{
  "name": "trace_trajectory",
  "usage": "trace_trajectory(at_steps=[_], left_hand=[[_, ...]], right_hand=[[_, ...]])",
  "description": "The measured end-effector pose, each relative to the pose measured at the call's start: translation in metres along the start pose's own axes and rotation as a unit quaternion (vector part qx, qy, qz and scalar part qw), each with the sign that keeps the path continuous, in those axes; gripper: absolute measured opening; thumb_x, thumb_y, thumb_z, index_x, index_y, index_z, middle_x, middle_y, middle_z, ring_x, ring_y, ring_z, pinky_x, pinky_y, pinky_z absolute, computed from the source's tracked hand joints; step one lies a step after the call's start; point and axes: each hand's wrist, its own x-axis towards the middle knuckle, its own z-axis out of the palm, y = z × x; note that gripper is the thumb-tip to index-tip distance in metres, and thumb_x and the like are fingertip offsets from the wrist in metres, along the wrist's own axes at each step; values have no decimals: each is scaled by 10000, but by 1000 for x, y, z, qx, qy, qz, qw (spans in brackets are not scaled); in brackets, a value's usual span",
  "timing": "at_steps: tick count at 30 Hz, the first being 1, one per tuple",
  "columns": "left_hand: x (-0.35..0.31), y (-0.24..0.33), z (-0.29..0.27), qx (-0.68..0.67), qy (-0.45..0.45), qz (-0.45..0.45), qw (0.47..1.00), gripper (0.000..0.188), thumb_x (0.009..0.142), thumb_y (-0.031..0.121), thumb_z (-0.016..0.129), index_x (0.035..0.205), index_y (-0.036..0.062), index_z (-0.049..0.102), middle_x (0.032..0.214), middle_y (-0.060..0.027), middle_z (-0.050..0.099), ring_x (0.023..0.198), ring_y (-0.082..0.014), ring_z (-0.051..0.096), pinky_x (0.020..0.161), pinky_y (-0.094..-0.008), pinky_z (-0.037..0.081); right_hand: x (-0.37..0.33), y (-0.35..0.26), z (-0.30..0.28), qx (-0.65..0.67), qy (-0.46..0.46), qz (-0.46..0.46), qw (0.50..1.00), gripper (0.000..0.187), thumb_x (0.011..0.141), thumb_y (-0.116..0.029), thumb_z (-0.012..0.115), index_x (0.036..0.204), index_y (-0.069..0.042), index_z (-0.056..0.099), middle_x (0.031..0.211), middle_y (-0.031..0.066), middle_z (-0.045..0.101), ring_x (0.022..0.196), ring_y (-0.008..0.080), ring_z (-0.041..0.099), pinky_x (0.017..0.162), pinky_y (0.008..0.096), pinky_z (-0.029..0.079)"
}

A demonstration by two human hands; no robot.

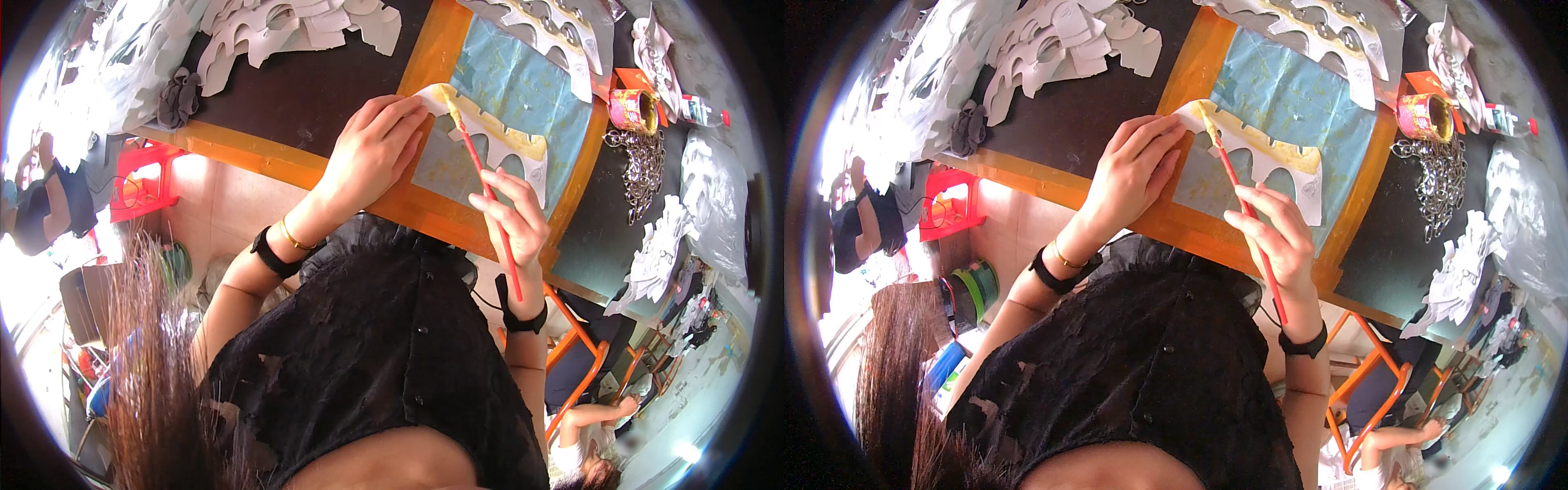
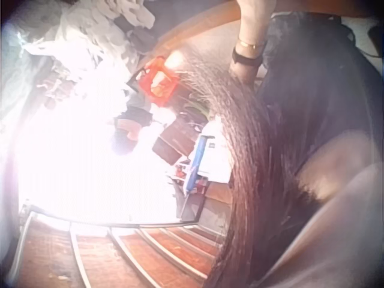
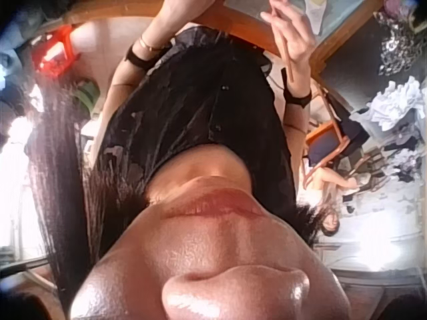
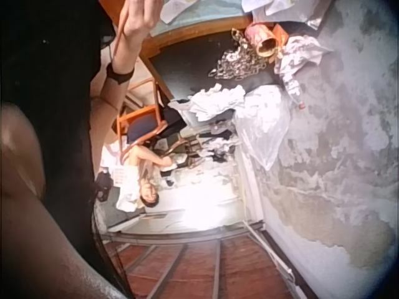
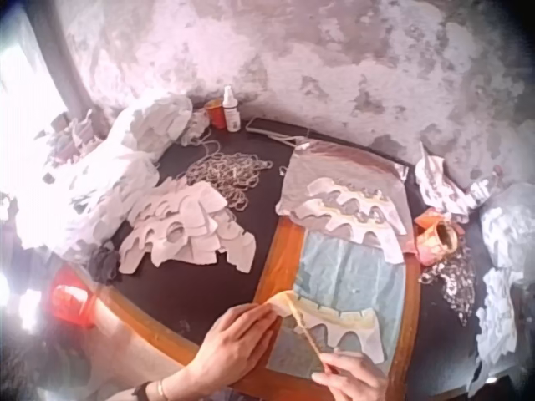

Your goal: Apply glue with a brush to white shoe component cutouts and stack them.

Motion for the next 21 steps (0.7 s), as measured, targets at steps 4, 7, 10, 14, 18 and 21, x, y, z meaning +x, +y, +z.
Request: trace_trajectory(at_steps=[4,7,10,14,18,21], left_hand=[[-1,0,1,7,-4,-4,1000,267,826,18,677,1092,-1,667,1154,-114,640,1057,-303,601,904,-378,519],[0,0,0,5,-2,-5,1000,269,828,17,674,1097,4,668,1156,-109,640,1054,-301,600,905,-375,519],[0,-1,0,5,-1,-3,1000,269,830,15,672,1098,6,669,1158,-104,640,1054,-297,599,906,-375,517],[1,0,-1,0,1,-4,1000,257,826,9,676,1082,7,676,1161,-101,639,1058,-295,597,906,-376,517],[-1,3,-1,7,1,14,1000,253,803,-11,688,1055,14,688,1157,-98,639,1063,-287,597,901,-381,518],[2,14,0,-18,-11,36,999,260,789,-12,699,1047,21,691,1158,-91,636,1064,-283,598,896,-384,517]], right_hand=[[1,-4,0,-17,-13,-16,1000,263,654,108,737,869,-42,747,1057,145,686,970,293,663,888,432,569],[-4,-5,1,1,14,-6,1000,234,709,123,725,873,-43,746,1076,174,662,975,294,661,876,419,573],[-9,-13,2,84,98,77,989,234,802,124,670,972,-30,718,1065,172,657,908,253,679,822,377,582],[-17,-9,-9,294,283,239,881,225,916,79,538,1118,50,632,1043,189,665,878,267,692,814,403,590],[-26,-12,-20,289,313,270,863,179,941,44,523,1097,77,602,1025,202,668,862,279,698,807,422,598],[-27,-12,-19,224,287,252,896,144,954,29,517,1082,72,568,1015,222,667,852,285,701,799,424,599]])
